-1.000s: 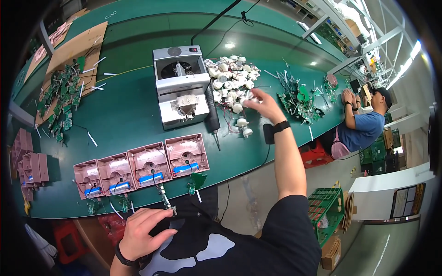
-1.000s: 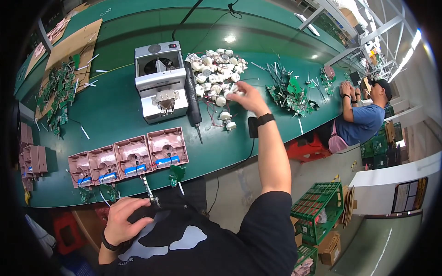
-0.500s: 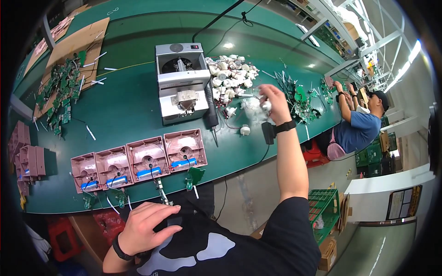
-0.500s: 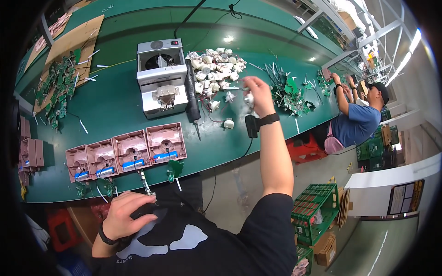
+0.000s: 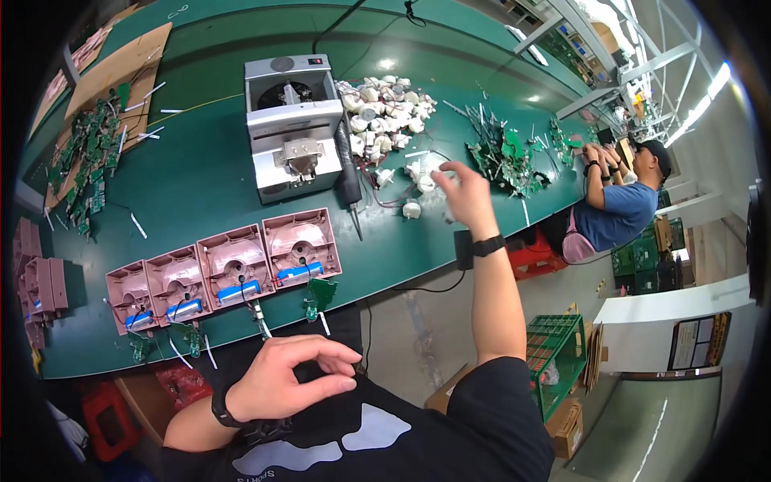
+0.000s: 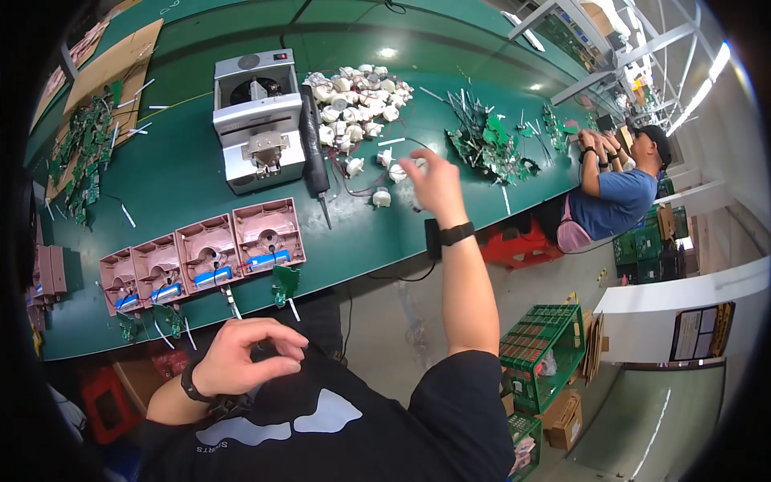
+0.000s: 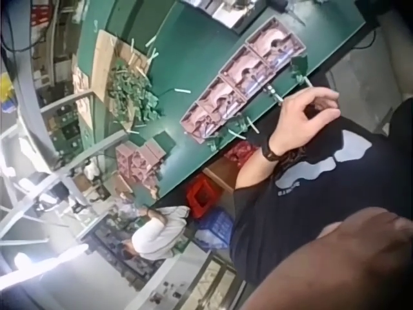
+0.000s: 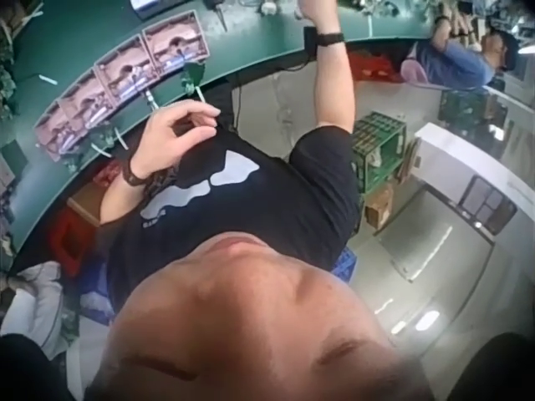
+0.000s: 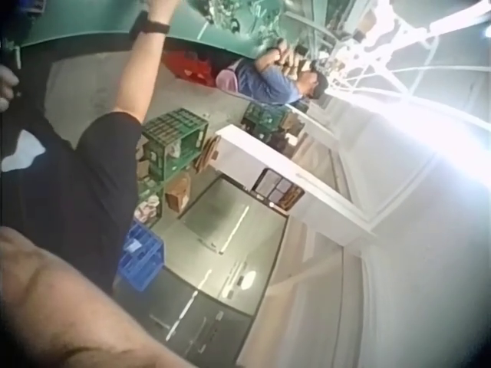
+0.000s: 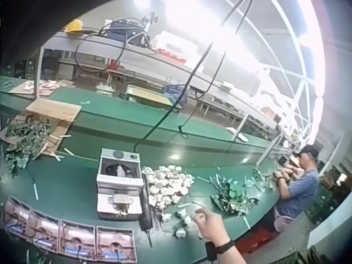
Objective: Assembling electronic boards and wires into plastic housings and using an electric screwdriver to secure components.
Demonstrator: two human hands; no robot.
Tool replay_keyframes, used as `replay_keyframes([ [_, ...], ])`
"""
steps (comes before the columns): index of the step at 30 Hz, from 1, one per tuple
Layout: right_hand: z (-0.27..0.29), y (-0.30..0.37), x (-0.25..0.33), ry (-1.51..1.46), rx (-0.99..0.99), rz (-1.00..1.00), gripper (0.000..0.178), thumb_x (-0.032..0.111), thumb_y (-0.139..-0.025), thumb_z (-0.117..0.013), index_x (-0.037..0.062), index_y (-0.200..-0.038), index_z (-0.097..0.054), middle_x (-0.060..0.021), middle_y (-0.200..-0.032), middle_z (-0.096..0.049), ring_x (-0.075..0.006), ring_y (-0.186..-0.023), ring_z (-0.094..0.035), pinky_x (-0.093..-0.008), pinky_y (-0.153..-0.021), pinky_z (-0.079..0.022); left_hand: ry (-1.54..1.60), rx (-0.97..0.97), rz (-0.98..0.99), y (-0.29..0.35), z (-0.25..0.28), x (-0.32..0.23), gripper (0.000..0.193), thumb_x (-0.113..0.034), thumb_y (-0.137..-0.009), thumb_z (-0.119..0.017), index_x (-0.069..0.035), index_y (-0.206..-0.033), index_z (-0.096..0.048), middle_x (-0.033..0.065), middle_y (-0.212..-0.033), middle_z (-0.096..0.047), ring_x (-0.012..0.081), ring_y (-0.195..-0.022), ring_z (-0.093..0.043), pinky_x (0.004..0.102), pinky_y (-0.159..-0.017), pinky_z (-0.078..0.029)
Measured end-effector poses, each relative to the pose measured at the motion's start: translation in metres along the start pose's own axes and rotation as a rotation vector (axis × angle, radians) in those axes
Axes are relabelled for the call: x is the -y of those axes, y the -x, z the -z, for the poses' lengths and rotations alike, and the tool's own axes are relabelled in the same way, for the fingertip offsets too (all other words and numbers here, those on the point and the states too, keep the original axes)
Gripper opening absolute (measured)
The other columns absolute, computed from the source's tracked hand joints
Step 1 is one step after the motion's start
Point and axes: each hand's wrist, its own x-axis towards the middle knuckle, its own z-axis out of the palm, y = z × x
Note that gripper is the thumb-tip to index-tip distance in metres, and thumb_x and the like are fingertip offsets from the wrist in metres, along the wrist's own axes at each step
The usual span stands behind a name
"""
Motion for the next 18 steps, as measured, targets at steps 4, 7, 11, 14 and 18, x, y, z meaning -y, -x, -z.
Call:
replay_keyframes([
  [4, -0.028, 0.006, 0.002, 0.036, 0.023, 0.006, 0.047, 0.040, -0.092, -0.078, 0.0009, -0.118, -0.069, -0.0136, -0.080, -0.072, -0.0187, -0.068, -0.069, -0.0351, -0.061, -0.054, 0.111, 0.008, 0.085, -0.015, -0.010, 0.006, 0.024, -0.005, -0.088, -0.079, -0.002, -0.111, -0.074, 0.0073, -0.094, -0.077, 0.0151, -0.085, -0.074, 0.0282, -0.080, -0.058],
  [7, -0.022, 0.021, -0.005, -0.322, 0.074, -0.226, 0.038, 0.036, -0.096, -0.074, 0.0032, -0.115, -0.068, -0.0079, -0.078, -0.068, -0.0170, -0.064, -0.063, -0.0320, -0.055, -0.048, 0.063, 0.063, 0.051, -0.014, -0.012, 0.005, 0.023, -0.005, -0.091, -0.076, -0.001, -0.114, -0.072, 0.0065, -0.095, -0.076, 0.0152, -0.086, -0.073, 0.0280, -0.080, -0.058],
  [11, -0.003, 0.029, 0.017, -1.165, 0.153, -0.517, 0.027, 0.030, -0.101, -0.069, 0.0062, -0.112, -0.065, -0.0042, -0.077, -0.064, -0.0151, -0.059, -0.058, -0.0297, -0.050, -0.044, 0.368, -0.064, 0.184, -0.012, -0.014, 0.022, 0.026, -0.012, -0.098, -0.071, -0.002, -0.122, -0.068, 0.0070, -0.103, -0.073, 0.0160, -0.093, -0.071, 0.0293, -0.084, -0.056],
  [14, 0.011, 0.036, 0.039, -1.486, 0.130, -0.589, 0.021, 0.027, -0.103, -0.065, 0.0074, -0.110, -0.063, -0.0037, -0.077, -0.061, -0.0141, -0.057, -0.056, -0.0293, -0.049, -0.043, 0.653, -0.173, 0.272, -0.032, -0.026, 0.026, 0.033, -0.023, -0.104, -0.064, -0.002, -0.129, -0.063, 0.0087, -0.112, -0.071, 0.0175, -0.102, -0.069, 0.0319, -0.090, -0.055],
  [18, -0.003, 0.037, 0.052, -1.392, 0.012, -0.505, 0.016, 0.023, -0.105, -0.060, 0.0073, -0.108, -0.061, -0.0033, -0.077, -0.060, -0.0130, -0.055, -0.053, -0.0293, -0.047, -0.042, 0.931, -0.254, 0.328, -0.089, -0.047, 0.038, 0.050, -0.044, -0.107, -0.055, -0.003, -0.135, -0.058, 0.0109, -0.124, -0.066, 0.0197, -0.112, -0.065, 0.0369, -0.099, -0.053],
])
